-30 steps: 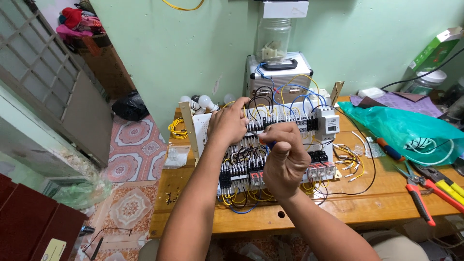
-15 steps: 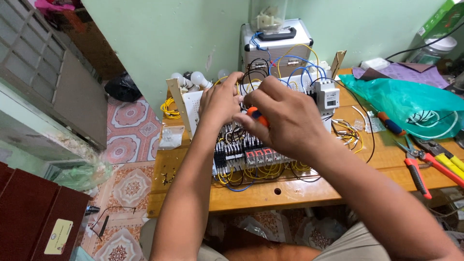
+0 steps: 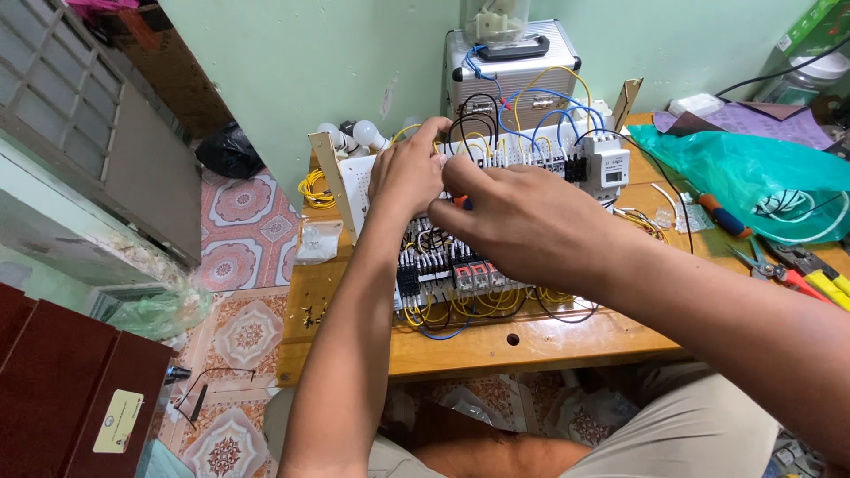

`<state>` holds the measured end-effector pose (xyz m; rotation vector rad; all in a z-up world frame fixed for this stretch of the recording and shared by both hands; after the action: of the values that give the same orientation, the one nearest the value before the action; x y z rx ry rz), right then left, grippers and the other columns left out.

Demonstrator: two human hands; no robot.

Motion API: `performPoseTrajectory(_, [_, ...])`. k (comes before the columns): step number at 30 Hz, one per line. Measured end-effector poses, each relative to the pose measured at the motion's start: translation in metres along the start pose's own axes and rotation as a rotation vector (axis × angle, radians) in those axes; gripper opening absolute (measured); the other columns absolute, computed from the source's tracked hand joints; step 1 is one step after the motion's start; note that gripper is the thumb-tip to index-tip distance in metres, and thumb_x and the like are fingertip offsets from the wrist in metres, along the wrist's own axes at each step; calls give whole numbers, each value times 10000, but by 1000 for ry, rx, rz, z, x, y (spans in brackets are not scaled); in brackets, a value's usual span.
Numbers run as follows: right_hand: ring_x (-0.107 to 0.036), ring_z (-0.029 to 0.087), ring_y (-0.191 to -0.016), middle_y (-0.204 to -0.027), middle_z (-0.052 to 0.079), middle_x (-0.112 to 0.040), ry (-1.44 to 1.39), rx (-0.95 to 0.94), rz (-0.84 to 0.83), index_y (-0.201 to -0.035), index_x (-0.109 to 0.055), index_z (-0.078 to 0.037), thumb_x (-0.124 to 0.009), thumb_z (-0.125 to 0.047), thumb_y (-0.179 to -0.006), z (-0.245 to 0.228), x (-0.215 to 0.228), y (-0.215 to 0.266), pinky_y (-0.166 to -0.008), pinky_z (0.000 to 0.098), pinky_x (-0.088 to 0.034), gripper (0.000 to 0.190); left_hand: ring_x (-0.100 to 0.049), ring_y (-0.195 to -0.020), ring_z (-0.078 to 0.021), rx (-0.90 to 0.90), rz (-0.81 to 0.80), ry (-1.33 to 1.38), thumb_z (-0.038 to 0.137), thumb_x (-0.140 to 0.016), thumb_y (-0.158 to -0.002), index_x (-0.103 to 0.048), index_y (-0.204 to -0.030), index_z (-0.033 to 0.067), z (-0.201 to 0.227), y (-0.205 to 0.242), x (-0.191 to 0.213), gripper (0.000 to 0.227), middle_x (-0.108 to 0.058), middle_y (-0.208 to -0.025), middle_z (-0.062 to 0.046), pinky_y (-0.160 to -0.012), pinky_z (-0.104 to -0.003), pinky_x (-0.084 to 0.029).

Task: The person sits on the floor and works on an electrical distribution board placed on a wooden table. They use a screwdriver to tighten connections on the circuit breakers and handle various colored wires to secure them into the terminals.

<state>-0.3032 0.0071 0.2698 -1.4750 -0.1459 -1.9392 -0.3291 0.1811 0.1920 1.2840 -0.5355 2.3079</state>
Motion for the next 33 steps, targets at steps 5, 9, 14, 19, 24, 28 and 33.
performPoseTrajectory(5, [-675,237,-743,-1121,158,-568,217,84,-11,-1147,-531,-115,-595,-64,-855,-6,4,-2,-544,359,-546,304,-608,-1166,-400,-13,25,23,169,-501,-966,-504,-1396,318,-4,-3,-2,455,-702,-1276,-100,-968,-532,-440])
performPoseTrajectory(9, [-620,220,-373,-841,77,-578,312,-96,47,-1319,-567,-94,-529,-214,-987,6,7,-3,-247,382,-408,355,-621,-1147,-397,-45,50,30,175,-554,-951,-509,-1373,316,-8,-7,-6,446,-715,-1261,-86,-951,-518,-439])
performPoseTrajectory(14, [-671,211,-513,-1108,179,-587,255,4,14,-1155,-582,-117,-569,-125,-864,-5,4,-3,-354,366,-522,292,-650,-1032,-395,-17,63,34,190,-500,-870,-544,-1363,334,-12,-9,-7,516,-755,-1050,-4,-869,-539,-466])
performPoseTrajectory(19, [-666,210,-572,-1002,155,-577,252,29,-40,-1248,-556,-58,-536,-88,-904,-11,9,-3,-449,341,-519,346,-661,-1030,-379,-35,70,32,195,-561,-901,-549,-1350,326,-9,-8,-5,467,-757,-997,32,-892,-536,-472])
performPoseTrajectory(24, [-629,229,-378,-789,95,-580,249,-132,4,-1215,-568,-78,-481,-357,-1090,-5,5,-2,-248,371,-408,318,-665,-967,-354,-50,72,42,194,-575,-852,-551,-1351,328,-11,-10,-7,518,-732,-966,55,-840,-524,-478])
performPoseTrajectory(28, [-674,237,-590,-944,137,-562,184,-33,-53,-1217,-515,-70,-524,-148,-967,-11,0,-2,-427,365,-503,262,-673,-998,-331,-22,44,37,213,-587,-862,-540,-1359,351,-14,-10,-10,519,-741,-971,85,-871,-506,-479])
performPoseTrajectory(33, [-739,312,-679,-1065,243,-575,65,-88,-159,-1350,-456,-7,-586,-389,-1020,-10,-1,0,-471,417,-630,521,-671,-1006,-325,-12,44,51,195,-543,-825,-551,-1360,338,-9,-6,-4,554,-744,-958,96,-887,-509,-479])
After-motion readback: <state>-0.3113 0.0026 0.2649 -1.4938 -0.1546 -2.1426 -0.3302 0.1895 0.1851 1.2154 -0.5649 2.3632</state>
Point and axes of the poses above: each hand's wrist, its own y-axis away from the middle knuckle, its own x-axis out of the back of the hand, z = x × y, the point moved 7 cm from there along -y, towards the middle knuckle
